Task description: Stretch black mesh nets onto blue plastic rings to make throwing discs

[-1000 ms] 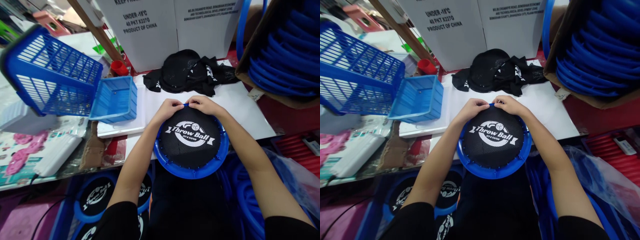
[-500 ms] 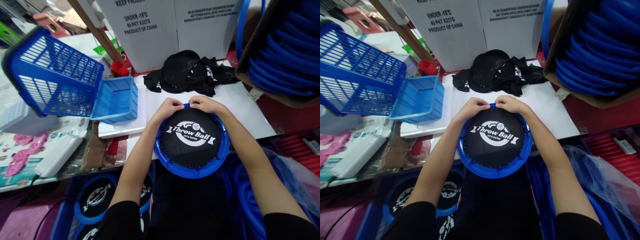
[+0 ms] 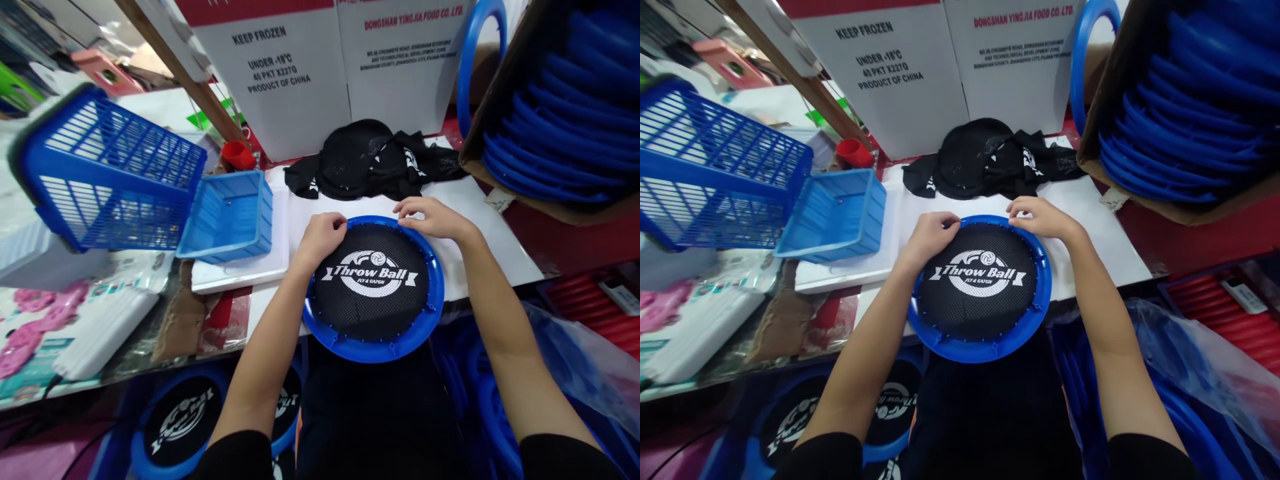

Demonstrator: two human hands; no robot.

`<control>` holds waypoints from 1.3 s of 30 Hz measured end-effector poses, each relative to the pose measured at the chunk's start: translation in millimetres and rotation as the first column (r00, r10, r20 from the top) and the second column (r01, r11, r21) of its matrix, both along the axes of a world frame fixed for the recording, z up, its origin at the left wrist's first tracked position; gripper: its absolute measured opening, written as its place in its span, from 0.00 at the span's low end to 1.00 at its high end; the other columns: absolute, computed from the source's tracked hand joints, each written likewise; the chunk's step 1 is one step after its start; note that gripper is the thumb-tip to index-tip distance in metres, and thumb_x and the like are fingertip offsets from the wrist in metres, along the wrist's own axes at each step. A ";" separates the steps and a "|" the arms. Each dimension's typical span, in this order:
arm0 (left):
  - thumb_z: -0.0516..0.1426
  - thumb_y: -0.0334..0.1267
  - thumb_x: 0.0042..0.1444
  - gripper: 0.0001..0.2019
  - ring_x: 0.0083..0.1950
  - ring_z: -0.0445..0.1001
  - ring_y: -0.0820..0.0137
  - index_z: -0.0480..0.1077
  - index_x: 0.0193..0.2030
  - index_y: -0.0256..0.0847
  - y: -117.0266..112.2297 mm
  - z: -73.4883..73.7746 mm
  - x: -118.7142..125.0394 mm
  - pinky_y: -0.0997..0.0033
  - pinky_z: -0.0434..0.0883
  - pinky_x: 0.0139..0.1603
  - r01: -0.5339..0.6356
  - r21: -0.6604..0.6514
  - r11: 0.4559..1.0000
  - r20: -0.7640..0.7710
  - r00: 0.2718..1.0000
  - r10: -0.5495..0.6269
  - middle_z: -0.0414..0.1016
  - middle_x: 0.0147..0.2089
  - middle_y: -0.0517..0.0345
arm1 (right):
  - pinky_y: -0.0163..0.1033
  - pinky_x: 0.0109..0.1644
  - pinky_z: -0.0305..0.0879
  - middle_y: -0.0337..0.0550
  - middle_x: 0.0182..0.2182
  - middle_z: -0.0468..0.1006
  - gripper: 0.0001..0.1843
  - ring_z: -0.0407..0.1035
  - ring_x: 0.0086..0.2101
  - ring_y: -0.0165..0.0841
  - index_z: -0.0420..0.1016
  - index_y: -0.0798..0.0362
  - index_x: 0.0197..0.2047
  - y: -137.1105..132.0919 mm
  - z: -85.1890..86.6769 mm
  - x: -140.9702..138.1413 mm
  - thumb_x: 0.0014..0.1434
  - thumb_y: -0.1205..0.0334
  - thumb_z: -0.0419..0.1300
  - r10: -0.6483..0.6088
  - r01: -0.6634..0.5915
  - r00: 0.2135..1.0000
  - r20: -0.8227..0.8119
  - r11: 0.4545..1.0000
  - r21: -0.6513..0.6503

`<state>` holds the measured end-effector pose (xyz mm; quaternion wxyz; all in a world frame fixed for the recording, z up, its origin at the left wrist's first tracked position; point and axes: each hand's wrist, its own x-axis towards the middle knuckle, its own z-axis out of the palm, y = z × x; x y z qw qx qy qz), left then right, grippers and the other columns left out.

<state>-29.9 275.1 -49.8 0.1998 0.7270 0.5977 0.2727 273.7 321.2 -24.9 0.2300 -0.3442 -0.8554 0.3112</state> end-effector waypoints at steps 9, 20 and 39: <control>0.54 0.41 0.73 0.15 0.66 0.75 0.54 0.79 0.58 0.42 -6.7 5.5 7.4 0.48 0.71 0.68 0.337 0.228 0.913 -0.289 0.919 -0.267 0.79 0.64 0.43 | 0.60 0.68 0.68 0.52 0.56 0.82 0.09 0.76 0.57 0.47 0.85 0.50 0.40 7.5 -33.9 -36.3 0.65 0.56 0.64 -0.076 0.081 0.995 -0.066 0.995 0.066; 0.53 0.40 0.74 0.20 0.76 0.68 0.54 0.71 0.69 0.40 -10.7 -6.5 18.6 0.45 0.66 0.74 0.462 0.132 0.877 -0.335 0.853 -0.400 0.71 0.74 0.42 | 0.44 0.50 0.73 0.45 0.37 0.86 0.08 0.78 0.40 0.39 0.78 0.51 0.29 8.2 -32.4 -61.0 0.58 0.66 0.60 -0.250 0.250 0.968 -0.010 0.968 0.000; 0.51 0.41 0.74 0.23 0.67 0.74 0.52 0.68 0.71 0.37 -5.0 -9.2 24.4 0.45 0.70 0.69 0.447 0.076 0.891 -0.346 0.850 -0.397 0.76 0.66 0.40 | 0.56 0.69 0.68 0.49 0.58 0.82 0.06 0.75 0.59 0.44 0.83 0.48 0.44 7.6 -28.3 -28.4 0.64 0.63 0.66 0.034 -0.034 0.999 0.002 0.995 0.097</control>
